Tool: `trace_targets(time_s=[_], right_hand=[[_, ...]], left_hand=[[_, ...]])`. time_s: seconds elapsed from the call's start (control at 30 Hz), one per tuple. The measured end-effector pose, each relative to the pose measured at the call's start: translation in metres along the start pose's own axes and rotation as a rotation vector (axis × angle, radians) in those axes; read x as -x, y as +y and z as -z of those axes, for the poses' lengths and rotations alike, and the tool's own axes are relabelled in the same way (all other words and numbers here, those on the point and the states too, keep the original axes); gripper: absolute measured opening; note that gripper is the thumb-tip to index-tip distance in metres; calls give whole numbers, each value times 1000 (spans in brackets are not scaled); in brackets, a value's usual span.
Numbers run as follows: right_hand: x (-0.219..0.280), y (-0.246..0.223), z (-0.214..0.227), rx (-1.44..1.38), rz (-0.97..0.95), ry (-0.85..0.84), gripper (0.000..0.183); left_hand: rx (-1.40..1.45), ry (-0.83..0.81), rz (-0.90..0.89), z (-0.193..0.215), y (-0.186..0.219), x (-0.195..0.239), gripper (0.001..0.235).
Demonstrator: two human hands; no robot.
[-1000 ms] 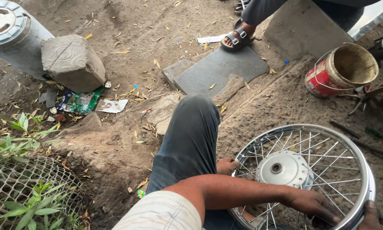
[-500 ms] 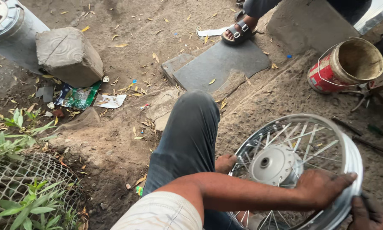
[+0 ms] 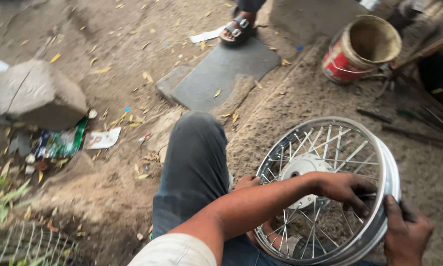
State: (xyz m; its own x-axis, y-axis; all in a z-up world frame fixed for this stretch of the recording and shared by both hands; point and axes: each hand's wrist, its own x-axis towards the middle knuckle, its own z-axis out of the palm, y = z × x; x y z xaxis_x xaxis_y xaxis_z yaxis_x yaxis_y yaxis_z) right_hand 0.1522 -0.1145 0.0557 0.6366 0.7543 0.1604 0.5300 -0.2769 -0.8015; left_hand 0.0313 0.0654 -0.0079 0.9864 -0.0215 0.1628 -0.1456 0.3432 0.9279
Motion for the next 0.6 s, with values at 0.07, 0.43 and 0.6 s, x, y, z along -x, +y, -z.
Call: trace_targets(time_s=[0.07, 0.43, 0.6], right_hand=[[-6, -13, -5, -200, -181, 10, 22], [-3, -47, -10, -271, -257, -9, 26], [-2, -33, -9, -289, -286, 6, 26]], left_hand=[[58, -28, 4, 6, 6, 0, 44], [77, -214, 108, 24, 3, -13, 36], [47, -141, 94, 20, -8, -13, 36]])
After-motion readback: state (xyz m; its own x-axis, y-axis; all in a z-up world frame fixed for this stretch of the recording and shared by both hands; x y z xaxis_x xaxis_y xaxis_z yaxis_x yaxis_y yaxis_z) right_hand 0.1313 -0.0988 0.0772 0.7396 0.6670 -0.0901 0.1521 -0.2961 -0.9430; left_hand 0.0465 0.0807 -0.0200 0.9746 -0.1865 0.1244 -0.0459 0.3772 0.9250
